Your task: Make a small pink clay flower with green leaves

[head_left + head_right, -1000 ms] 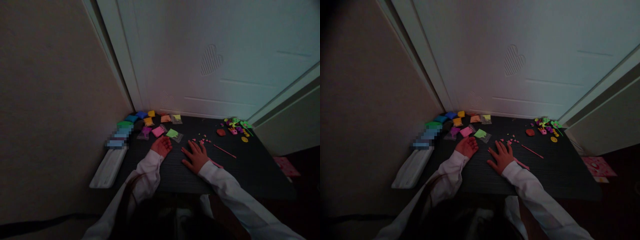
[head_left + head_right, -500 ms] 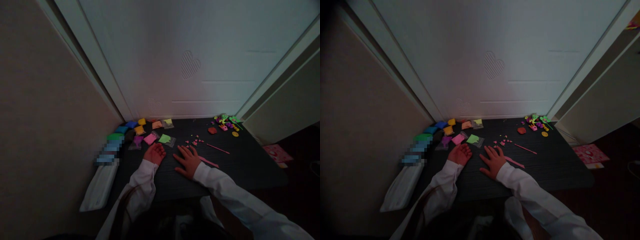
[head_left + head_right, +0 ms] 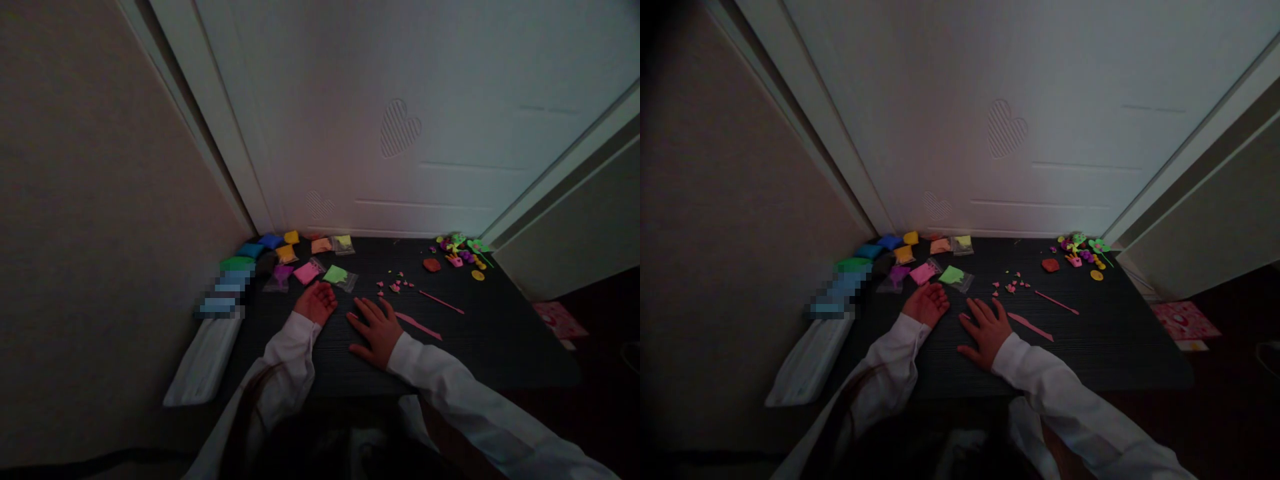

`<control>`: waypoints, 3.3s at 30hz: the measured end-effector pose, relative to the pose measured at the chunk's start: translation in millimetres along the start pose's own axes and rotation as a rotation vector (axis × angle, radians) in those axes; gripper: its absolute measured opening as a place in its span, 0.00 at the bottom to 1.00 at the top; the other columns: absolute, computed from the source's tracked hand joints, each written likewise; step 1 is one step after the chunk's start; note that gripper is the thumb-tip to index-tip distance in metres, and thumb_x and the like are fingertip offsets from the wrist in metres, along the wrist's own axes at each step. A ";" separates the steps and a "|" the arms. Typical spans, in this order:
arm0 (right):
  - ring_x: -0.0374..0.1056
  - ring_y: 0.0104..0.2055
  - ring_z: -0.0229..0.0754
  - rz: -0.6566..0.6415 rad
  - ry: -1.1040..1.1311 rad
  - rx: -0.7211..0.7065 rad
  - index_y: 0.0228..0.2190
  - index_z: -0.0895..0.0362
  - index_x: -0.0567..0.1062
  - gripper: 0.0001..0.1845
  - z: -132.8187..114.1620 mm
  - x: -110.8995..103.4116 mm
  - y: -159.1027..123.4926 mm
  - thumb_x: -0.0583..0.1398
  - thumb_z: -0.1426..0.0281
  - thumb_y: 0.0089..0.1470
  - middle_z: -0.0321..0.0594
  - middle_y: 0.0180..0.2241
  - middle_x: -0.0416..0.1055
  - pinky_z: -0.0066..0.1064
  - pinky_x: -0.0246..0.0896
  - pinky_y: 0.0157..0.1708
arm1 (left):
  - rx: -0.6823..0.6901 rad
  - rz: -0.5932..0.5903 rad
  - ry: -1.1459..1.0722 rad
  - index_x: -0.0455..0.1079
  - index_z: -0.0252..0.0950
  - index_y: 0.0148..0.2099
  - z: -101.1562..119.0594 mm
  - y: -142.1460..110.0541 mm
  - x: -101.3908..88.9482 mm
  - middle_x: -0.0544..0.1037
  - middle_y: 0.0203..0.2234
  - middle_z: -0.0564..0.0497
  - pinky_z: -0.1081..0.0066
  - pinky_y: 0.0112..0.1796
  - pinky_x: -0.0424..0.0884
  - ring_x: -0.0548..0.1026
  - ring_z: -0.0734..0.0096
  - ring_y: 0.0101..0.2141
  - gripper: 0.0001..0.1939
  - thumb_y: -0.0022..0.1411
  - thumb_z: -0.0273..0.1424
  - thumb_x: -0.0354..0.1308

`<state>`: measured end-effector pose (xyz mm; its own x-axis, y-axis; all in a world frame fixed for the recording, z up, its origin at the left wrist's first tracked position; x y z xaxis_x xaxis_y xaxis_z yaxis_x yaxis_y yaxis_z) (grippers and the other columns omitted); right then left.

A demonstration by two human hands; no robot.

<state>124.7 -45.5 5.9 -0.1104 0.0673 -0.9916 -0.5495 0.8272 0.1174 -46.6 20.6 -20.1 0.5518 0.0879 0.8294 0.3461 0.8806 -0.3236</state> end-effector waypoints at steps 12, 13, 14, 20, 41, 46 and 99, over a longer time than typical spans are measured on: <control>0.39 0.56 0.50 -0.020 -0.015 -0.035 0.51 0.51 0.55 0.32 5.3 -4.3 5.4 0.43 0.49 0.47 0.46 0.56 0.42 0.50 0.23 0.51 | -0.009 0.018 -0.008 0.67 0.29 0.28 -0.6 -1.0 1.9 0.71 0.19 0.48 0.70 0.27 0.65 0.69 0.74 0.22 0.12 0.54 0.31 0.47; 0.39 0.56 0.51 -0.004 -0.023 0.010 0.50 0.52 0.56 0.32 6.5 -4.7 5.8 0.43 0.50 0.47 0.47 0.56 0.42 0.50 0.23 0.50 | -0.011 0.017 -0.006 0.67 0.29 0.28 -0.5 -1.1 2.1 0.71 0.19 0.48 0.70 0.27 0.65 0.69 0.74 0.22 0.12 0.54 0.31 0.47; 0.39 0.56 0.52 0.009 -0.027 0.047 0.50 0.52 0.57 0.31 7.3 -4.6 6.0 0.44 0.50 0.47 0.47 0.56 0.41 0.50 0.24 0.50 | -0.012 0.018 -0.003 0.67 0.29 0.29 -0.4 -1.2 2.2 0.71 0.19 0.48 0.70 0.27 0.65 0.69 0.74 0.22 0.11 0.54 0.31 0.47; 0.40 0.56 0.50 0.000 0.034 -0.023 0.50 0.51 0.57 0.33 2.9 0.4 7.3 0.45 0.48 0.45 0.46 0.56 0.45 0.50 0.23 0.50 | -0.010 0.021 0.024 0.68 0.30 0.29 -0.3 0.6 -1.4 0.71 0.20 0.48 0.70 0.28 0.65 0.69 0.74 0.23 0.10 0.54 0.30 0.47; 0.42 0.55 0.49 0.176 0.052 0.204 0.46 0.55 0.62 0.28 27.1 -3.7 7.1 0.48 0.53 0.47 0.47 0.55 0.47 0.47 0.27 0.51 | 0.012 0.046 0.057 0.68 0.30 0.28 0.7 0.1 0.6 0.71 0.19 0.48 0.70 0.27 0.65 0.69 0.74 0.23 0.11 0.53 0.31 0.47; 0.45 0.54 0.48 0.239 0.071 0.271 0.33 0.54 0.70 0.17 18.9 5.3 13.2 0.52 0.57 0.45 0.43 0.49 0.58 0.47 0.25 0.51 | 0.007 0.037 0.043 0.68 0.30 0.29 -0.1 0.6 -0.6 0.71 0.19 0.48 0.70 0.27 0.65 0.69 0.74 0.23 0.10 0.53 0.30 0.48; 0.38 0.57 0.50 0.047 0.044 0.146 0.51 0.48 0.53 0.31 -11.7 2.4 -13.1 0.41 0.49 0.48 0.46 0.57 0.40 0.51 0.23 0.50 | 0.011 0.015 0.044 0.68 0.29 0.29 -1.2 0.5 0.3 0.72 0.20 0.48 0.70 0.28 0.64 0.69 0.73 0.23 0.10 0.53 0.30 0.48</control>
<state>121.9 -62.7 2.6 -0.1709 0.0858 -0.9815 -0.4168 0.8964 0.1509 -45.3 20.5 -20.5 0.5898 0.0807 0.8035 0.3292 0.8845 -0.3305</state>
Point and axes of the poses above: each hand's wrist, its own y-axis towards the middle knuckle, its own x-axis out of the palm, z = x × y, the point moved 2 cm from there along y, towards the middle knuckle
